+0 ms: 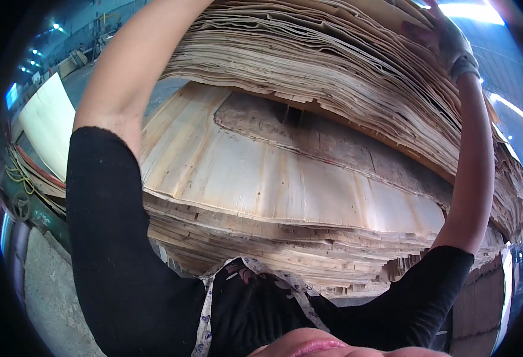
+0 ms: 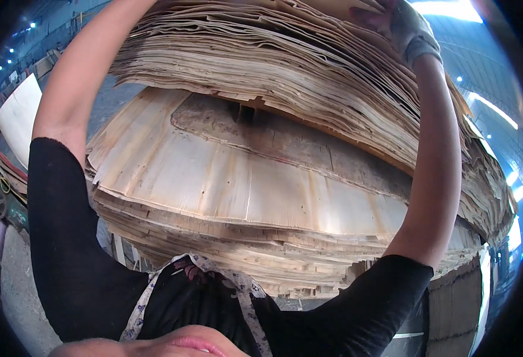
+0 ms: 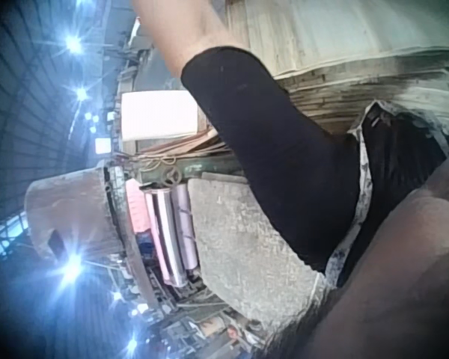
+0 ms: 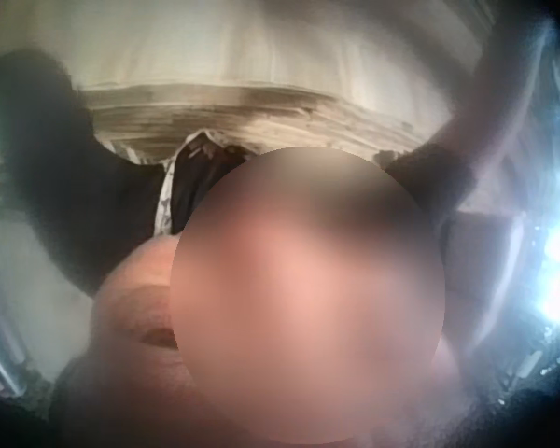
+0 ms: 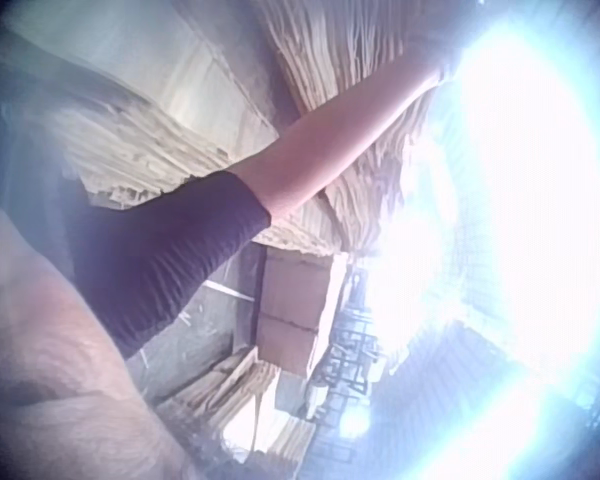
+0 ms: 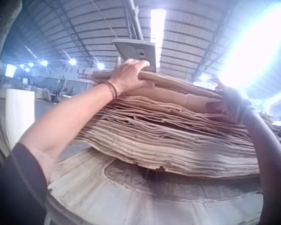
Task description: Feeding wood veneer sheets into a glue machine and stacking them into a larger pile for laminating.
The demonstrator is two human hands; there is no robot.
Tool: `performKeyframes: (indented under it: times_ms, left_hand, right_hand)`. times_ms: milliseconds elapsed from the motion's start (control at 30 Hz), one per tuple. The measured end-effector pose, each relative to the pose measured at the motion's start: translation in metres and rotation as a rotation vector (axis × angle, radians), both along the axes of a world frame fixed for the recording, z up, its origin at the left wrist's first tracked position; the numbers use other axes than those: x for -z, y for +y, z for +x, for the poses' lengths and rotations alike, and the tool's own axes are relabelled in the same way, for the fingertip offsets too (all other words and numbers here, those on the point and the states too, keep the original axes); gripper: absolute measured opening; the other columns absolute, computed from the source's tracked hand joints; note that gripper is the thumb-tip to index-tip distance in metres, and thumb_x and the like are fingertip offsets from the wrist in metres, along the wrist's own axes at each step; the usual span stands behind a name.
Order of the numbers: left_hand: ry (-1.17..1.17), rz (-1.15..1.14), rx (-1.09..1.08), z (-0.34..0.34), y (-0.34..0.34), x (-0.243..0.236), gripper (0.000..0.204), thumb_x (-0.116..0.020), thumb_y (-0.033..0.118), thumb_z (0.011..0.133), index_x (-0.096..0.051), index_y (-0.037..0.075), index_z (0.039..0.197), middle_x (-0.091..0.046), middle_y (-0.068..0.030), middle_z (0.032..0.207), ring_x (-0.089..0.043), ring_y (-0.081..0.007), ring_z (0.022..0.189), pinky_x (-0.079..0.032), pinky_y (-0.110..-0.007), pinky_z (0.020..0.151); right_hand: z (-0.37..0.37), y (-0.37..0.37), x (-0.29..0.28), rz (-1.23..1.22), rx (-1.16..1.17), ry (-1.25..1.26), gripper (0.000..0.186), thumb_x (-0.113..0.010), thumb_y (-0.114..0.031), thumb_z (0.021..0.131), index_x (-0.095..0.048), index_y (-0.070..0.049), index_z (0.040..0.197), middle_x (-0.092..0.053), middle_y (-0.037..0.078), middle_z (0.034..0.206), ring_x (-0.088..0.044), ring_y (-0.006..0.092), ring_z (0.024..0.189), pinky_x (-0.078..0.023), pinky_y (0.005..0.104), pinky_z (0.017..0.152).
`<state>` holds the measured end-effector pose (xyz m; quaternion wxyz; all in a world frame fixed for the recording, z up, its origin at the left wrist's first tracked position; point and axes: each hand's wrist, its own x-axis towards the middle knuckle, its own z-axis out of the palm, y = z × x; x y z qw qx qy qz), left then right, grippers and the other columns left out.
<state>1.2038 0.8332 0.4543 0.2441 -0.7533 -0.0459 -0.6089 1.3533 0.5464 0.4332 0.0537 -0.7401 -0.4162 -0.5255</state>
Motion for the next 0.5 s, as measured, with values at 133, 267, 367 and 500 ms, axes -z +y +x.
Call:
performKeyframes:
  times_ms: [133, 267, 367, 500]
  left_hand:
    - [0.435, -0.183, -0.121, -0.006, -0.009, 0.005, 0.062, -0.072, 0.052, 0.066, -0.060, 0.013, 0.112, -0.065, -0.0153, 0.100, -0.060, -0.0340, 0.096, -0.047, -0.044, 0.083]
    - [0.545, -0.197, -0.163, 0.004, -0.009, 0.018, 0.023, -0.066, 0.025, 0.070, -0.070, 0.010, 0.087, -0.067, -0.0167, 0.087, -0.064, -0.0334, 0.087, -0.051, -0.041, 0.075]
    - [0.545, -0.022, -0.176, 0.008, 0.001, 0.035, 0.020, -0.059, 0.017, 0.072, -0.070, 0.010, 0.088, -0.066, -0.0182, 0.090, -0.063, -0.0348, 0.089, -0.050, -0.042, 0.080]
    - [0.591, -0.175, -0.147, -0.010, 0.003, 0.049, 0.022, -0.054, 0.015, 0.074, -0.070, 0.007, 0.087, -0.066, -0.0186, 0.096, -0.061, -0.0345, 0.098, -0.047, -0.041, 0.088]
  right_hand:
    - [0.009, 0.010, -0.012, -0.158, 0.010, 0.259, 0.039, -0.058, -0.008, 0.077, -0.056, -0.012, 0.116, -0.066, 0.011, 0.095, -0.063, 0.0227, 0.086, -0.049, 0.0354, 0.078]
    - [0.021, 0.012, -0.003, -0.208, 0.101, 0.424, 0.033, -0.057, -0.004, 0.075, -0.064, -0.012, 0.107, -0.067, 0.014, 0.088, -0.063, 0.0240, 0.082, -0.049, 0.0363, 0.078]
    - [0.015, 0.015, 0.011, -0.270, 0.254, 0.307, 0.034, -0.061, -0.021, 0.078, -0.063, -0.020, 0.113, -0.065, 0.014, 0.104, -0.061, 0.0326, 0.099, -0.048, 0.0379, 0.086]
    - [-0.038, 0.005, 0.028, -0.294, 0.354, 0.260, 0.029, -0.060, -0.026, 0.079, -0.066, -0.006, 0.100, -0.065, 0.019, 0.097, -0.061, 0.0345, 0.095, -0.049, 0.0404, 0.083]
